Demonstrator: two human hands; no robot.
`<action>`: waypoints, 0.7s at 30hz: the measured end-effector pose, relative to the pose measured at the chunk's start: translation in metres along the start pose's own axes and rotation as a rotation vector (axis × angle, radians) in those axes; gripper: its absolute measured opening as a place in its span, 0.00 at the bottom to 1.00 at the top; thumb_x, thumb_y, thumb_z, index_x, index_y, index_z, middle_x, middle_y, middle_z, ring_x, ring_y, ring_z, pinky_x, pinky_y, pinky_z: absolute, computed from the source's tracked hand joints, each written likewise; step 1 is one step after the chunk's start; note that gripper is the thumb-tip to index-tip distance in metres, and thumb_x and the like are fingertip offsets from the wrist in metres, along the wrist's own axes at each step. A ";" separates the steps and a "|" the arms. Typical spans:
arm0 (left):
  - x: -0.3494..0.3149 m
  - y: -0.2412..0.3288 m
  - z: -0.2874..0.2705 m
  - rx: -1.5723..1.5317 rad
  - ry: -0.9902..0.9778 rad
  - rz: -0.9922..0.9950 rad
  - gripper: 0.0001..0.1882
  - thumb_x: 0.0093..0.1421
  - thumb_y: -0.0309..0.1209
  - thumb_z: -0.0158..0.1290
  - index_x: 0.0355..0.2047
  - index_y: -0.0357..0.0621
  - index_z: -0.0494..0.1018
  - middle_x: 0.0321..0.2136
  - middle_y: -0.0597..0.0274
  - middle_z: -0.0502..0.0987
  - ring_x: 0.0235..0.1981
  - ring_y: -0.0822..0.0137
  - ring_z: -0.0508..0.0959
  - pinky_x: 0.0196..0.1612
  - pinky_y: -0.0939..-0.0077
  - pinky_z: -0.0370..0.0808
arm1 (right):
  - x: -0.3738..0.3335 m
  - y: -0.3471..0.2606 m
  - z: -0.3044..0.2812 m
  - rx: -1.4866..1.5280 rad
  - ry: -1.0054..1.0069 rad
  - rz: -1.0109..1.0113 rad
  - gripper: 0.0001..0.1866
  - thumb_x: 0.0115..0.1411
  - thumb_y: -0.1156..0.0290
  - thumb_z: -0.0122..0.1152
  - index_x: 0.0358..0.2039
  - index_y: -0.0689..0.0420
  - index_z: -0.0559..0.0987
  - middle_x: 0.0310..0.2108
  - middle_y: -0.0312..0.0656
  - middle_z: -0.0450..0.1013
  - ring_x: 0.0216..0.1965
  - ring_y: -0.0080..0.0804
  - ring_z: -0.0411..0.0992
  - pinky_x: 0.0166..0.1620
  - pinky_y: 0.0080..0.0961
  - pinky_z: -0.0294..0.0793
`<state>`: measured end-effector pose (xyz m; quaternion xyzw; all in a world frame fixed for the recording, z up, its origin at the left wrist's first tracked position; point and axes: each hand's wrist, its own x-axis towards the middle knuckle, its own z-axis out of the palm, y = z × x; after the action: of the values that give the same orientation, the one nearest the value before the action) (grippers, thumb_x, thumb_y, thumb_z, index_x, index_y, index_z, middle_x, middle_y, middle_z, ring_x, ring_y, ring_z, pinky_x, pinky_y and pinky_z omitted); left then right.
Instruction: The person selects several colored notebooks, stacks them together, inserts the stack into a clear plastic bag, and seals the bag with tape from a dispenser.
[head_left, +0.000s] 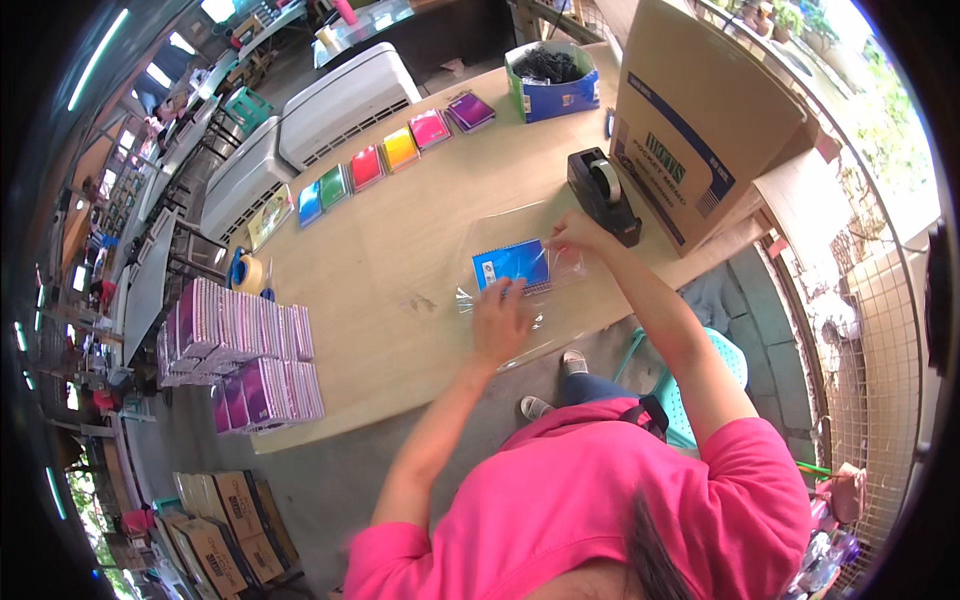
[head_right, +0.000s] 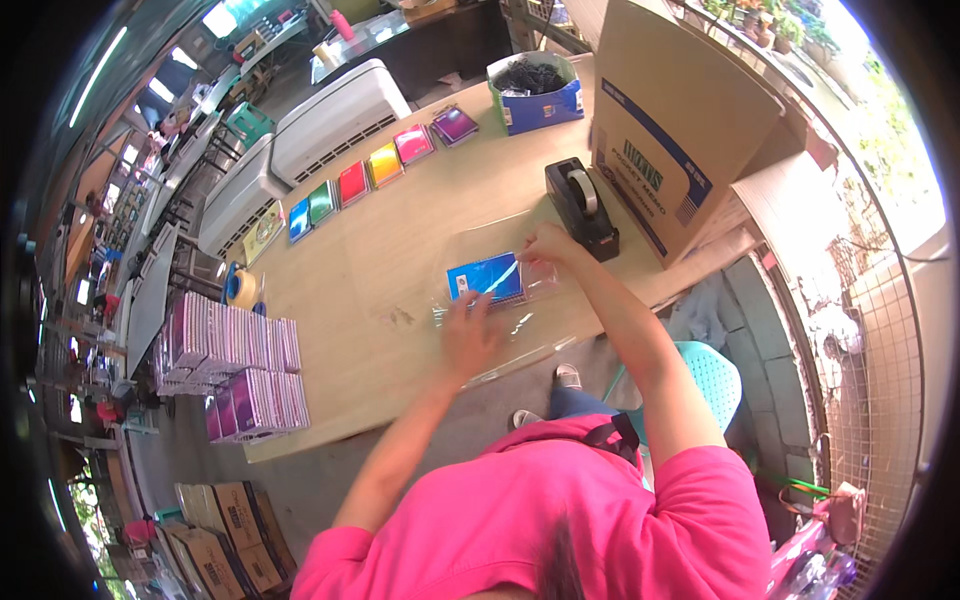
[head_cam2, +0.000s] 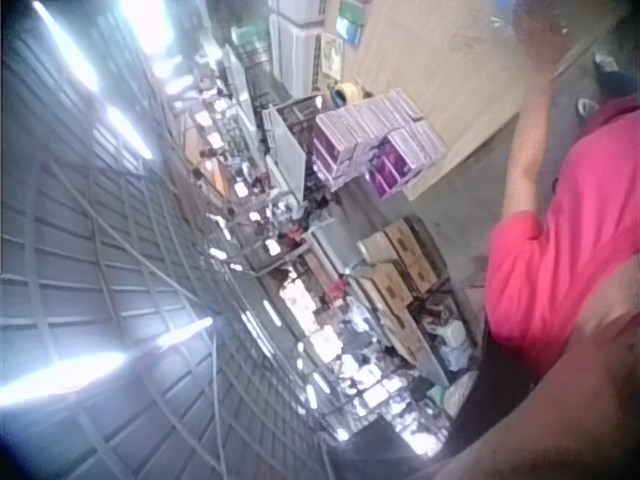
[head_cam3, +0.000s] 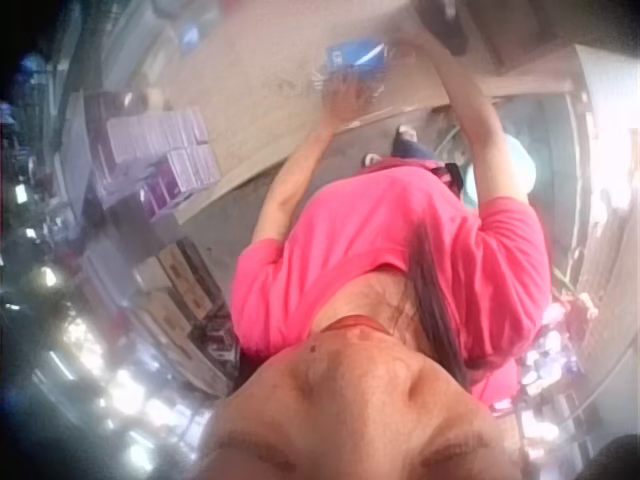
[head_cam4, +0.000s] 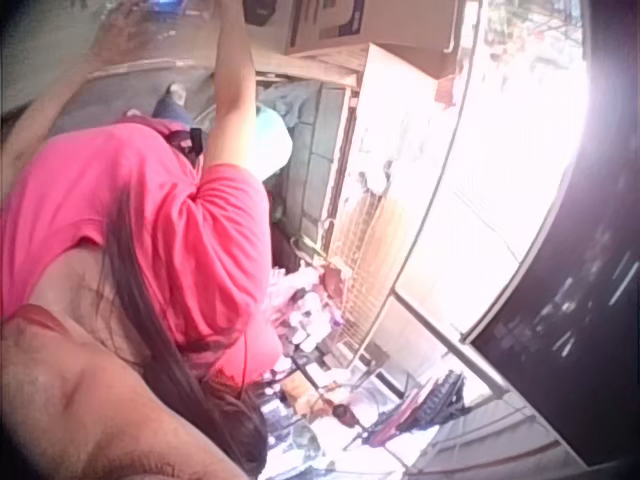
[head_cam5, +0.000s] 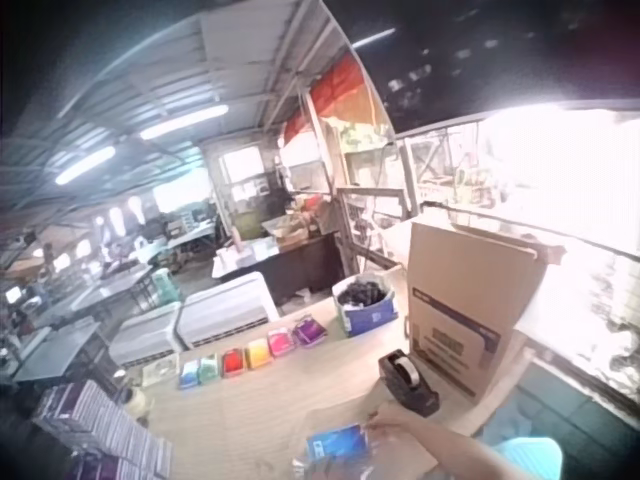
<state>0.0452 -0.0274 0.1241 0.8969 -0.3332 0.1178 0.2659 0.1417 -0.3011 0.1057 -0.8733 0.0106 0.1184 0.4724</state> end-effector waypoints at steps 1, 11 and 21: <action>0.003 0.014 0.003 0.029 -0.026 -0.021 0.30 0.56 0.43 0.59 0.59 0.52 0.67 0.55 0.47 0.65 0.58 0.47 0.65 0.60 0.49 0.62 | 0.006 0.015 -0.005 0.080 -0.062 0.079 0.12 0.47 0.64 0.72 0.26 0.59 0.84 0.20 0.42 0.77 0.24 0.28 0.77 0.34 0.31 0.77; 0.002 0.012 0.007 0.137 -0.116 -0.161 0.42 0.51 0.47 0.64 0.65 0.56 0.61 0.62 0.42 0.56 0.63 0.41 0.57 0.65 0.44 0.55 | 0.064 -0.045 0.048 -0.261 -0.135 -0.172 0.31 0.57 0.43 0.62 0.31 0.65 0.84 0.27 0.54 0.79 0.33 0.44 0.79 0.39 0.38 0.77; -0.012 0.024 0.008 0.140 -0.154 -0.218 0.43 0.52 0.46 0.64 0.67 0.60 0.59 0.65 0.42 0.53 0.67 0.38 0.52 0.66 0.44 0.53 | 0.077 -0.049 0.047 -0.345 -0.430 0.017 0.46 0.57 0.27 0.47 0.36 0.66 0.83 0.34 0.58 0.79 0.36 0.47 0.79 0.42 0.41 0.76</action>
<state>0.0208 -0.0409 0.1223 0.9504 -0.2444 0.0421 0.1876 0.2133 -0.2277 0.1050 -0.8956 -0.1030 0.3049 0.3072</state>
